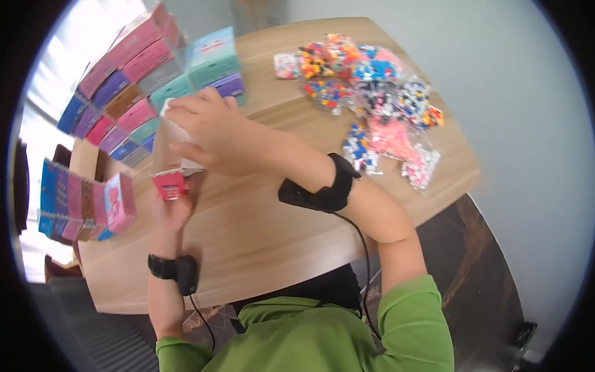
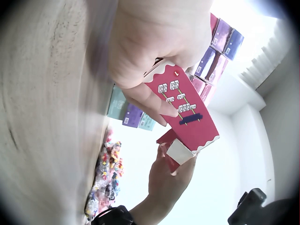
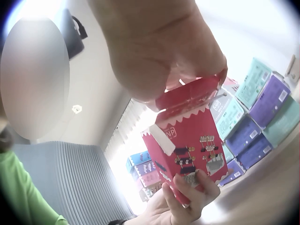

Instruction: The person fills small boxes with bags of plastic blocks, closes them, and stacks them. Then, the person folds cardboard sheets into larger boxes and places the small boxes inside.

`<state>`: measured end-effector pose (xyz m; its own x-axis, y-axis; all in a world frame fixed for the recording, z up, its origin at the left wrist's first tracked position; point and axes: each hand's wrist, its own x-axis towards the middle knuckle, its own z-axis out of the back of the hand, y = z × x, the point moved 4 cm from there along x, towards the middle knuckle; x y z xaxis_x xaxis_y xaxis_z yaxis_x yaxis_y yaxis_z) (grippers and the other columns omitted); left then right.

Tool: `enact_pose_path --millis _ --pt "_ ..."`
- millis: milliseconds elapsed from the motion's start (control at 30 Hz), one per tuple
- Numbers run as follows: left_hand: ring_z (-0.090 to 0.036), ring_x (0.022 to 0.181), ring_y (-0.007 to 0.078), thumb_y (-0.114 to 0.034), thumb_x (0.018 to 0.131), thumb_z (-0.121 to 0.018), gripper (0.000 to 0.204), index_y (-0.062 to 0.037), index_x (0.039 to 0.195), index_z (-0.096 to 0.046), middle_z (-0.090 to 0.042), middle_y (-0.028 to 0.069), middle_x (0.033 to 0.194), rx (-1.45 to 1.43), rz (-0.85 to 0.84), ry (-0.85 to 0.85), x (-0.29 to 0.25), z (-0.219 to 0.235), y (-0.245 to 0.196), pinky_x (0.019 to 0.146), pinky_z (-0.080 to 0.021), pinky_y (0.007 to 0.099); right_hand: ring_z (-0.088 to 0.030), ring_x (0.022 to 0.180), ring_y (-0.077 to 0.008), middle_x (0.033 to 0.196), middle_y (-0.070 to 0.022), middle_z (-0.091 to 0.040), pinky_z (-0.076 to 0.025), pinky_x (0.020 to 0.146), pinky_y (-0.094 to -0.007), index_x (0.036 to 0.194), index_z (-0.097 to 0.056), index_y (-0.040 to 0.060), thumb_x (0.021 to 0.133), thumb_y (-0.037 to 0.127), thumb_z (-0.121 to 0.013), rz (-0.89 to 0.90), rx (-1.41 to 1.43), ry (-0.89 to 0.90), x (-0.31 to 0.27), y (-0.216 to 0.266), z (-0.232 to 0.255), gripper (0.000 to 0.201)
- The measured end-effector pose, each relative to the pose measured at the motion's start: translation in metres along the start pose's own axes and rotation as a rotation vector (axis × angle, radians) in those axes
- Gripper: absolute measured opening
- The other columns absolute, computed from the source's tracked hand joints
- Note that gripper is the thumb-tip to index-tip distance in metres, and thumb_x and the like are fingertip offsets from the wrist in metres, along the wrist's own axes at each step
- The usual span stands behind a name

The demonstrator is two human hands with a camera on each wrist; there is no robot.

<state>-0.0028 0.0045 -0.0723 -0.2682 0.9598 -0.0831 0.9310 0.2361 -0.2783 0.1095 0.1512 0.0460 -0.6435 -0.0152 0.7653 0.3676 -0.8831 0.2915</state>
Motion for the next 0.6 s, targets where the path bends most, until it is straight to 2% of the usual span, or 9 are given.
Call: enact_pose_path --millis 100,133,200,267,333,433,533,600 --pt "-0.058 0.088 0.0336 -0.038 0.093 -0.034 0.044 -0.003 0.118 -0.045 -0.054 0.0204 0.11 0.022 -0.037 -0.017 -0.001 0.004 -0.002 0.064 -0.057 0.0326 -0.05 0.102 -0.0316 0.11 -0.0164 -0.053 -0.041 0.085 -0.0377 0.113 -0.049 0.0007 0.082 0.019 -0.054 -0.137 -0.041 -0.015 0.002 0.006 0.042 0.036" --pt "-0.058 0.088 0.0332 -0.037 0.093 -0.035 0.044 -0.003 0.119 -0.045 -0.054 0.0201 0.11 0.024 -0.046 -0.045 -0.002 0.002 -0.002 0.064 -0.057 0.0326 -0.052 0.098 -0.0315 0.105 -0.0169 -0.055 -0.041 0.084 -0.0373 0.109 -0.05 0.0005 0.082 0.018 -0.055 -0.148 -0.045 0.053 -0.002 -0.001 0.053 0.033" --pt "-0.058 0.087 0.0328 -0.036 0.093 -0.035 0.043 -0.0027 0.118 -0.045 -0.055 0.0199 0.109 0.027 -0.063 -0.05 -0.002 -0.003 -0.003 0.064 -0.057 0.0327 -0.053 0.095 -0.0317 0.1 -0.0164 -0.056 -0.042 0.083 -0.0368 0.108 -0.05 0.0 0.08 0.015 -0.057 -0.25 -0.104 0.305 -0.016 -0.01 0.084 0.033" --pt "-0.059 0.087 0.0325 -0.036 0.093 -0.035 0.043 -0.0024 0.118 -0.045 -0.055 0.0199 0.109 0.02 -0.071 -0.007 0.0 -0.008 0.0 0.064 -0.057 0.0326 -0.053 0.098 -0.0288 0.102 -0.0162 -0.055 -0.042 0.082 -0.0352 0.108 -0.05 -0.0005 0.076 0.01 -0.058 -0.352 -0.39 0.571 -0.049 -0.029 0.104 0.034" --pt "-0.059 0.088 0.0321 -0.035 0.093 -0.035 0.043 -0.0023 0.118 -0.046 -0.056 0.0195 0.108 0.035 -0.062 -0.011 0.0 -0.011 0.0 0.064 -0.057 0.0326 -0.052 0.098 -0.0286 0.102 -0.0171 -0.054 -0.042 0.084 -0.0379 0.106 -0.051 0.0012 0.073 0.007 -0.058 -0.608 -0.489 1.002 -0.073 -0.027 0.113 0.034" --pt "-0.06 0.088 0.0314 -0.036 0.093 -0.034 0.042 -0.002 0.117 -0.046 -0.057 0.0188 0.107 0.054 -0.067 -0.019 0.0 -0.009 -0.003 0.063 -0.057 0.0324 -0.052 0.098 -0.03 0.103 -0.0183 -0.053 -0.039 0.089 -0.0425 0.106 -0.052 0.0042 0.071 0.004 -0.057 -0.4 -0.804 1.018 -0.123 -0.015 0.103 0.036" --pt "-0.06 0.087 0.0314 -0.036 0.093 -0.034 0.042 -0.0025 0.117 -0.046 -0.057 0.0185 0.106 0.05 -0.068 -0.031 0.0 -0.009 -0.004 0.063 -0.057 0.0322 -0.051 0.095 -0.0326 0.102 -0.0178 -0.053 -0.033 0.094 -0.0462 0.105 -0.051 0.0059 0.068 0.002 -0.057 -0.238 -1.116 0.734 -0.144 -0.019 0.08 0.037" --pt "-0.06 0.087 0.0312 -0.036 0.093 -0.034 0.042 -0.0032 0.118 -0.046 -0.057 0.0182 0.106 0.061 -0.082 -0.043 0.0 -0.01 -0.004 0.062 -0.057 0.0319 -0.055 0.09 -0.0323 0.09 -0.016 -0.056 -0.034 0.091 -0.0462 0.099 -0.05 0.0043 0.066 -0.002 -0.057 -0.272 -0.987 0.709 -0.139 -0.02 0.084 0.034"
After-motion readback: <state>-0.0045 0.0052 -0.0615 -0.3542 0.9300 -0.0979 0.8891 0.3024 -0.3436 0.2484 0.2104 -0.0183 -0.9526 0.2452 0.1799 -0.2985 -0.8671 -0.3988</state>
